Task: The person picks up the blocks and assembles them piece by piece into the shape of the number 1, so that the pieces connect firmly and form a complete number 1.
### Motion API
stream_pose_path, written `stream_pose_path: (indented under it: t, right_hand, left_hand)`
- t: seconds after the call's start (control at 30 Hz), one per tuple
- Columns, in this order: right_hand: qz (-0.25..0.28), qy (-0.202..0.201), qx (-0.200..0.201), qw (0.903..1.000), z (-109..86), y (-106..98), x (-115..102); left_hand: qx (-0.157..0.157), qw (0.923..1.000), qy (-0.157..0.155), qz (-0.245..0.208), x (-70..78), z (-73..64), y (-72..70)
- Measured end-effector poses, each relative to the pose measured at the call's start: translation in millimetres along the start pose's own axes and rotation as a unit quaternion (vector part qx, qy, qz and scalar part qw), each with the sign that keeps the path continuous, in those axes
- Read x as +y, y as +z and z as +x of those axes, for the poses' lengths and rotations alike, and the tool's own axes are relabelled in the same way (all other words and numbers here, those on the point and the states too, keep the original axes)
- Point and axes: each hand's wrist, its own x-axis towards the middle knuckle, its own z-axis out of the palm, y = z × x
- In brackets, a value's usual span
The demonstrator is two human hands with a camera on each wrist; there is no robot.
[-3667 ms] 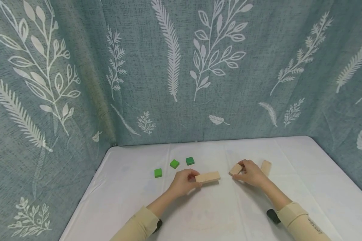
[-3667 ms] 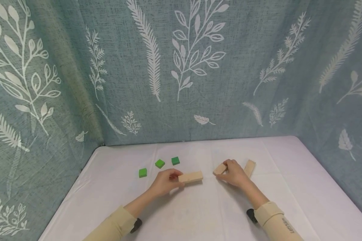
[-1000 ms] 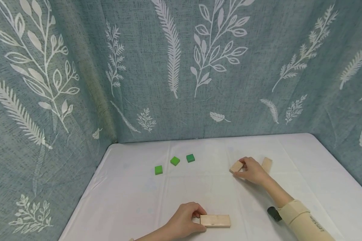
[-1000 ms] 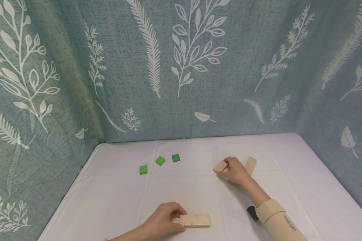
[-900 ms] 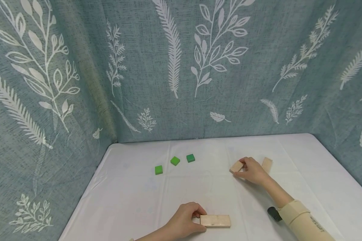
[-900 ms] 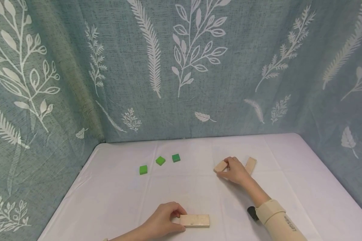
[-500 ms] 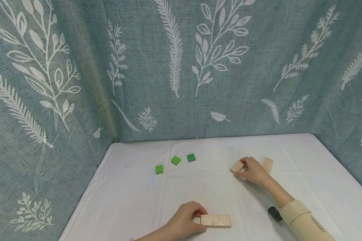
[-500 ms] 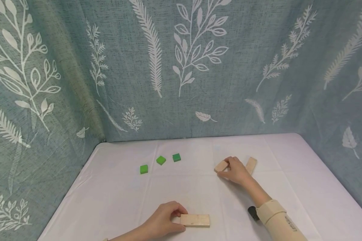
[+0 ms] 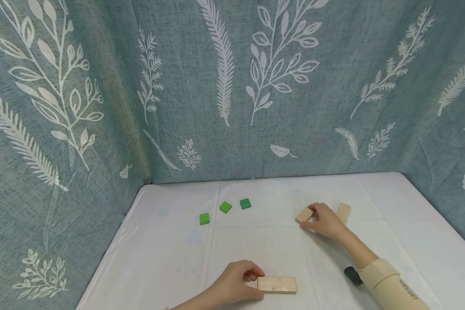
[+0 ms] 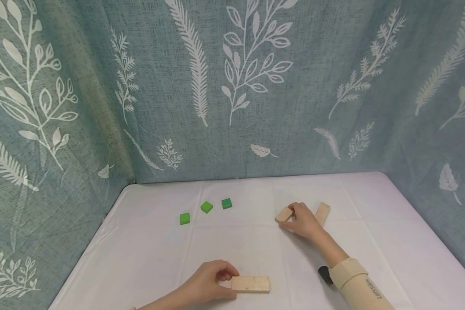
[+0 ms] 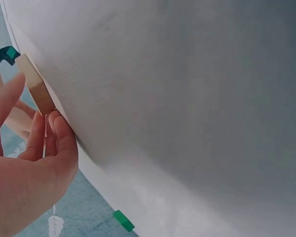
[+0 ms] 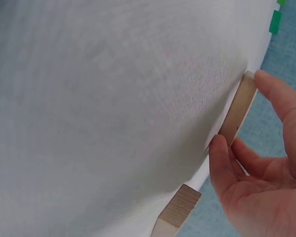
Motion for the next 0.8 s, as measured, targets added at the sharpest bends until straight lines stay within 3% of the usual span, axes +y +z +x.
stream_pose_path:
  t: [0.4,0.8]
  right_hand:
    - [0.019,0.042,-0.006,0.9989,2.3,-3.7,3.1]
    - [0.011,0.033,0.005,0.9994,5.5,-2.4,5.5]
  left_hand:
    - [-0.001,0.9994,-0.010,-0.034,-0.8,-2.5,-4.5]
    - [0.001,0.9988,-0.025,-0.043,0.4,-3.5,-4.3]
